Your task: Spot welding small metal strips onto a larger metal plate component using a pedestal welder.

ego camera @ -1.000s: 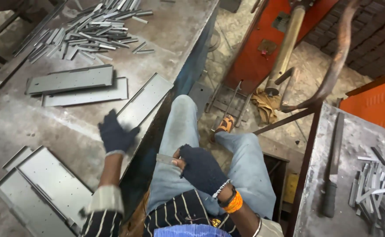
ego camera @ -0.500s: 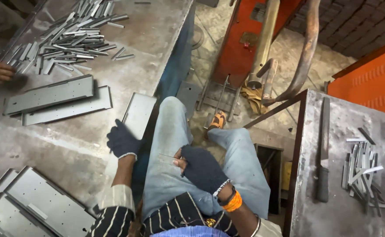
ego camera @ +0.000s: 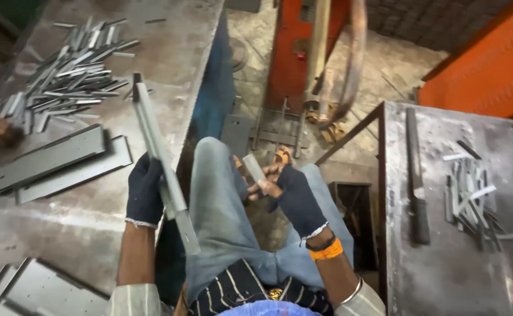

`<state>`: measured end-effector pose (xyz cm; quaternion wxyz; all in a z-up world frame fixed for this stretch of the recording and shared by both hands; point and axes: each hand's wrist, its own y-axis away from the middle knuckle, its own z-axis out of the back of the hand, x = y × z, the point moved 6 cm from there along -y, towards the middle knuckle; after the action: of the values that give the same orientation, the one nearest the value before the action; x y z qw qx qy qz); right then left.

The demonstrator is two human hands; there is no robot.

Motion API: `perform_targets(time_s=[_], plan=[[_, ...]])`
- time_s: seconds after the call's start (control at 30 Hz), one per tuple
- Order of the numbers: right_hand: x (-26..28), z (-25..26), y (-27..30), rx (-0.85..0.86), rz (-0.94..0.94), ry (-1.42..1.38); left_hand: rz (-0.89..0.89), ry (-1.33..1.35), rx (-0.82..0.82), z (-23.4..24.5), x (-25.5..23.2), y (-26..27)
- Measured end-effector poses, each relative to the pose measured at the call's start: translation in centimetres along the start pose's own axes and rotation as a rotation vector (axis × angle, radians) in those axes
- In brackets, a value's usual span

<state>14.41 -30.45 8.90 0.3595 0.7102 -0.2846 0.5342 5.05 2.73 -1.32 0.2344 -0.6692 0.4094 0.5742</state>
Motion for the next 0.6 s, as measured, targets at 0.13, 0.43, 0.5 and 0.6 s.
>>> perform_targets(time_s=[0.13, 0.43, 0.5, 0.6], plan=[[0.5, 3.2, 1.1, -0.081, 0.137, -0.026, 0.09, -0.049, 0.014, -9.0, -4.1, 2.6], [-4.0, 15.5, 6.4, -0.556, 0.037, 0.02, 0.41, 0.188, 0.388, -23.5, 3.0, 6.8], [-5.1, 20.2, 8.7, -0.808, 0.075, 0.316, 0.519, 0.103, 0.383, -25.6, 4.8, 7.9], [-6.8, 29.3, 11.9, -1.096, 0.192, 0.956, 0.546, 0.104, 0.496, -29.3, 5.6, 9.3]])
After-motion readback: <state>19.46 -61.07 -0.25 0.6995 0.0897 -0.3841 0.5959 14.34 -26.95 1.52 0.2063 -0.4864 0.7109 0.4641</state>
